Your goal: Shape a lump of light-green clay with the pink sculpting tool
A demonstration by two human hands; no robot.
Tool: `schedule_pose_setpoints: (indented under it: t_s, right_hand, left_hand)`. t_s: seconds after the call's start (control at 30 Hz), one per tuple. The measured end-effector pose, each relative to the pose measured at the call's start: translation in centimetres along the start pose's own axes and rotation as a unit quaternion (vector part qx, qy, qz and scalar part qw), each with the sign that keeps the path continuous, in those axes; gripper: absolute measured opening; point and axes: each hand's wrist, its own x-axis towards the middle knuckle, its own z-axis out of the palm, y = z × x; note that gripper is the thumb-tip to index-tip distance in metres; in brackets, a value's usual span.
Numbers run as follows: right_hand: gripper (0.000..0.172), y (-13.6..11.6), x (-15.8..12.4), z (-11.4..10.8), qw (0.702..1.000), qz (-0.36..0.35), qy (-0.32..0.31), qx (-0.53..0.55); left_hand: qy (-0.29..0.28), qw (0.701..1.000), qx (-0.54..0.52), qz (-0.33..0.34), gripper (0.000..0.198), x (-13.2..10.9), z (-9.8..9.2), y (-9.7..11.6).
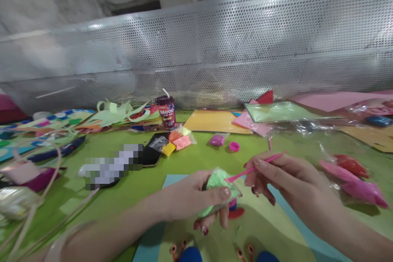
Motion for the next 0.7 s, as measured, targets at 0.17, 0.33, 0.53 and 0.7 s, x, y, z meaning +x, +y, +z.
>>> schedule_pose_setpoints:
  t_s: [0.17, 0.33, 0.53, 0.7]
  right_hand:
    - [0.033, 0.0, -0.2, 0.5, 0.997, 0.032, -0.049, -0.057]
    - [0.030, -0.4, -0.7, 1.2, 0.996, 0.045, -0.054, -0.055]
    - [0.024, -0.9, -0.8, 1.7, 0.991, 0.023, -0.107, -0.075]
    - [0.021, -0.6, -0.7, 2.1, 0.991, 0.020, -0.100, -0.091]
  left_hand:
    - [-0.024, 1.000, 0.001, -0.012, 0.039, -0.1, 0.5, 0.1]
    - [-0.033, 0.999, -0.014, -0.002, 0.040, -0.2, 1.1, 0.0]
    - [0.018, 1.000, -0.001, -0.014, 0.036, -0.2, 1.3, 0.4]
    - [0.033, 0.999, 0.000, -0.015, 0.038, -0.3, 1.2, 0.7]
